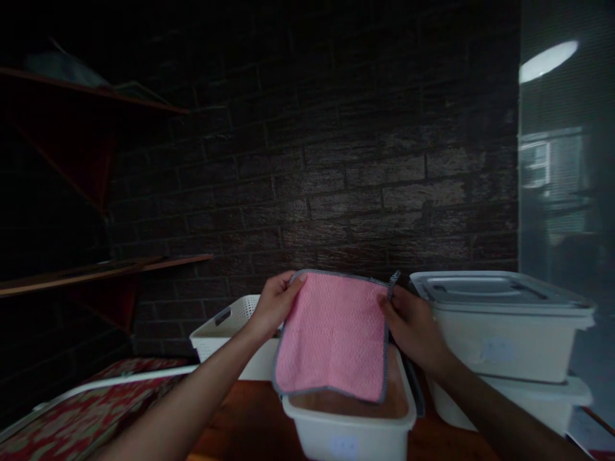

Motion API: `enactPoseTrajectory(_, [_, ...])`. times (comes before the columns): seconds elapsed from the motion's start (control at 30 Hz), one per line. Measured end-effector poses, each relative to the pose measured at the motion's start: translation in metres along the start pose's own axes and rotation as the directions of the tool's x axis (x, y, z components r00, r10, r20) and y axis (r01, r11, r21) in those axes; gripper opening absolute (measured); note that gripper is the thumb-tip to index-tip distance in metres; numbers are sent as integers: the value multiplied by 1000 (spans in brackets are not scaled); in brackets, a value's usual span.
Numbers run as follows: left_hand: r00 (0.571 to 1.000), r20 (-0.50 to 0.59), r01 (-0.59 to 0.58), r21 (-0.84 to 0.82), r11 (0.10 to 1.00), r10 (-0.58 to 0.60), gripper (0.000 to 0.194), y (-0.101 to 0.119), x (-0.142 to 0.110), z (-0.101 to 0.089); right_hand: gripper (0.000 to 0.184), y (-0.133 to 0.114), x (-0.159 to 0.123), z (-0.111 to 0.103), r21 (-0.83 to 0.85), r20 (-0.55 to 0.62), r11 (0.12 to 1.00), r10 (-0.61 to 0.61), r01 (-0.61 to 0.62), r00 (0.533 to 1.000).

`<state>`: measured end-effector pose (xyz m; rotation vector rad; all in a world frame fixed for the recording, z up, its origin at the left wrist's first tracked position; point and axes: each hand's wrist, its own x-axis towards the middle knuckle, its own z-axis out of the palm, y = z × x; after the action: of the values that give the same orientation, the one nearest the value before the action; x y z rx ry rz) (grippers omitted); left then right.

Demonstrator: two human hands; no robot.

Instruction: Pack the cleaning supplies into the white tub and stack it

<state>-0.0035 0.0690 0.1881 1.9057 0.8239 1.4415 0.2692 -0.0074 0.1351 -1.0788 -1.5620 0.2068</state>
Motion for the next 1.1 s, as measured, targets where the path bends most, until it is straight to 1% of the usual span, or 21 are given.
enactPoseTrajectory(0.07, [1000, 7, -3, 5, 1000, 3, 34, 5, 8, -12, 33, 1, -3, -6, 0, -11, 1000, 27, -27, 1000])
enactPoseTrajectory(0.17, [999, 47, 2, 0, 1000, -2, 34, 12, 14, -25, 45, 0, -3, -16, 26, -13, 994, 102, -102, 995])
enactPoseTrajectory(0.23, [997, 74, 15, -15, 1000, -13, 36, 14, 16, -31, 48, -3, 1, -23, 39, -23, 995, 97, -97, 995])
enactPoseTrajectory(0.3, [995, 95, 28, -37, 999, -24, 38, 14, 17, -35, 48, -8, 9, -29, 45, -62, 998, 55, -52, 997])
enactPoseTrajectory(0.37, [994, 103, 33, -64, 997, -27, 38, 13, 18, -35, 47, -11, 18, -34, 93, -90, 995, 31, -22, 996])
enactPoseTrajectory(0.43, [995, 99, 33, -92, 995, -24, 39, 11, 17, -32, 44, -13, 27, -37, 197, -93, 980, 41, -22, 995])
enactPoseTrajectory(0.53, [997, 72, 19, -129, 991, -10, 38, 9, 16, -25, 38, -14, 40, -39, 374, -62, 926, 70, -42, 996])
enactPoseTrajectory(0.63, [999, 32, -3, -155, 988, 8, 38, 10, 16, -19, 36, -13, 50, -41, 466, -74, 884, 66, -24, 995])
enactPoseTrajectory(0.8, [999, -28, -29, -161, 987, 25, 39, 15, 20, -15, 38, -15, 65, -46, 450, -189, 892, 58, 34, 980])
enactPoseTrajectory(0.93, [995, -78, -76, -123, 990, 66, 41, 19, 25, -17, 40, -17, 74, -52, 389, -219, 920, 55, 35, 974])
enactPoseTrajectory(1.1, [973, -173, -159, -22, 987, 153, 45, 21, 28, -17, 44, -19, 79, -53, 219, -265, 969, -56, 116, 963])
